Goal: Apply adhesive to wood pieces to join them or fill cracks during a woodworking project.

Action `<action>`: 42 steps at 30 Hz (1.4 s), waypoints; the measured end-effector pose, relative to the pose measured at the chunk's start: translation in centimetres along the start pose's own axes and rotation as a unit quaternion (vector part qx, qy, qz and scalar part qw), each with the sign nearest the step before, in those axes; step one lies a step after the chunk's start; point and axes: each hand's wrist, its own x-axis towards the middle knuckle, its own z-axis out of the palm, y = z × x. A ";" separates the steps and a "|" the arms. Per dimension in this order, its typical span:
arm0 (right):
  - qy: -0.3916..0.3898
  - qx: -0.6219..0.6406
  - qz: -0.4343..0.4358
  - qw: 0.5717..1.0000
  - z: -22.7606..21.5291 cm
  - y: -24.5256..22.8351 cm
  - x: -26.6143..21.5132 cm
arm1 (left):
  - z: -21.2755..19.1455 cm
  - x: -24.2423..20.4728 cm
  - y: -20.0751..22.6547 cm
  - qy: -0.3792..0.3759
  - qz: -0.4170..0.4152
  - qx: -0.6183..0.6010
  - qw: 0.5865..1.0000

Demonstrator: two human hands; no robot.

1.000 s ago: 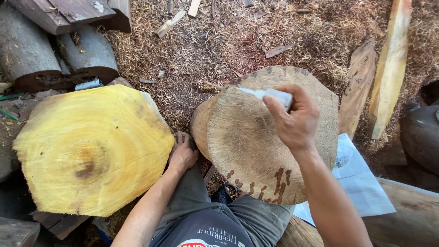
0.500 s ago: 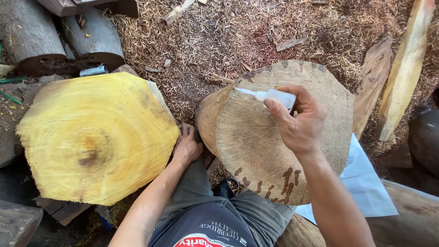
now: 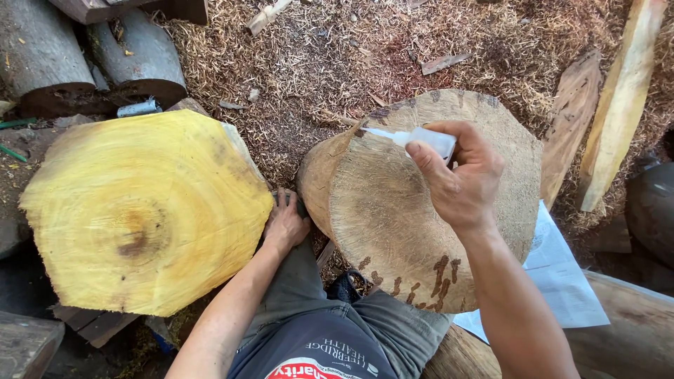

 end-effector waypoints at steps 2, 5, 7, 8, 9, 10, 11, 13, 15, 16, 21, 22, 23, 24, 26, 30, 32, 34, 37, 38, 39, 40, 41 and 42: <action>0.008 -0.016 0.048 0.999 0.0 0.2 0.2 | -0.4 -0.3 0.3 0.003 0.001 0.013 1.000; 0.026 0.008 -0.013 1.000 -0.4 1.3 0.3 | -0.6 -0.6 0.6 0.000 -0.009 0.005 1.000; 0.024 0.003 -0.006 1.000 -0.3 0.8 0.2 | -0.5 -0.5 0.5 0.002 -0.007 0.008 1.000; 0.021 -0.002 0.000 1.000 -0.3 0.6 0.1 | -0.4 -0.5 0.4 0.004 -0.006 0.011 1.000; 0.021 -0.002 0.000 1.000 -0.1 0.6 0.1 | -0.4 -0.5 0.5 0.004 -0.006 0.011 1.000; 0.018 -0.004 0.001 1.000 0.0 0.6 0.1 | -0.4 -0.5 0.5 0.004 -0.005 0.009 1.000; 0.016 -0.005 0.002 1.000 0.2 0.7 0.2 | -0.5 -0.5 0.4 0.004 -0.005 0.008 1.000; 0.015 -0.019 0.003 1.000 -0.2 0.4 -0.1 | -0.7 -0.5 0.6 0.004 -0.004 0.019 1.000; 0.012 -0.034 0.003 0.999 -0.6 0.4 -0.3 | -0.7 -0.6 0.6 0.003 -0.003 0.029 1.000; 0.014 -0.018 -0.013 1.000 -0.8 0.4 -0.4 | -0.7 -0.5 0.6 0.002 -0.001 0.023 1.000; 0.029 -0.007 -0.022 0.999 -0.6 0.4 -0.2 | -1.3 -1.1 1.3 -0.006 -0.006 0.013 1.000; 0.027 -0.014 -0.016 0.999 -0.4 0.3 -0.1 | -1.1 -1.0 1.1 -0.001 -0.003 0.014 1.000; 0.025 -0.020 -0.010 0.999 -0.1 0.2 0.0 | -1.0 -0.9 0.9 0.006 -0.002 0.015 1.000; 0.024 -0.020 -0.010 0.999 -0.2 0.0 0.0 | -1.0 -1.1 1.0 0.006 -0.003 0.014 1.000; 0.016 -0.035 -0.007 0.999 -0.5 -0.3 -0.1 | -1.3 -1.2 1.0 0.017 0.006 0.020 1.000; 0.025 -0.004 -0.012 1.000 -1.4 0.2 -1.0 | -0.7 -0.7 0.7 0.018 0.008 0.021 1.000; 0.033 0.019 -0.011 0.999 -1.7 0.4 -1.3 | -0.6 -0.7 0.6 0.023 0.013 0.014 1.000; 0.028 0.031 -0.004 0.999 -1.5 0.2 -1.5 | -0.5 -0.9 0.4 0.035 0.012 0.030 0.999; 0.009 0.043 0.014 0.999 -1.1 -0.1 -2.1 | 0.2 -0.4 -0.3 0.052 0.027 0.049 0.997; -0.008 0.041 0.023 0.999 -1.0 -0.2 -2.4 | 0.6 -0.2 -0.5 0.059 0.041 0.047 0.996; -0.010 0.041 0.024 0.999 -0.8 -0.3 -2.4 | 0.5 -0.2 -0.4 0.059 0.040 0.046 0.996; -0.020 0.029 0.012 0.999 -0.6 -0.4 -2.5 | 0.4 -0.2 -0.4 0.056 0.037 0.041 0.997; -0.028 0.016 0.001 0.999 -0.4 -0.4 -2.6 | 0.3 -0.2 -0.3 0.054 0.035 0.038 0.997; -0.028 0.017 0.001 0.999 -0.1 -0.5 -2.4 | 0.3 -0.1 -0.3 0.053 0.035 0.038 0.997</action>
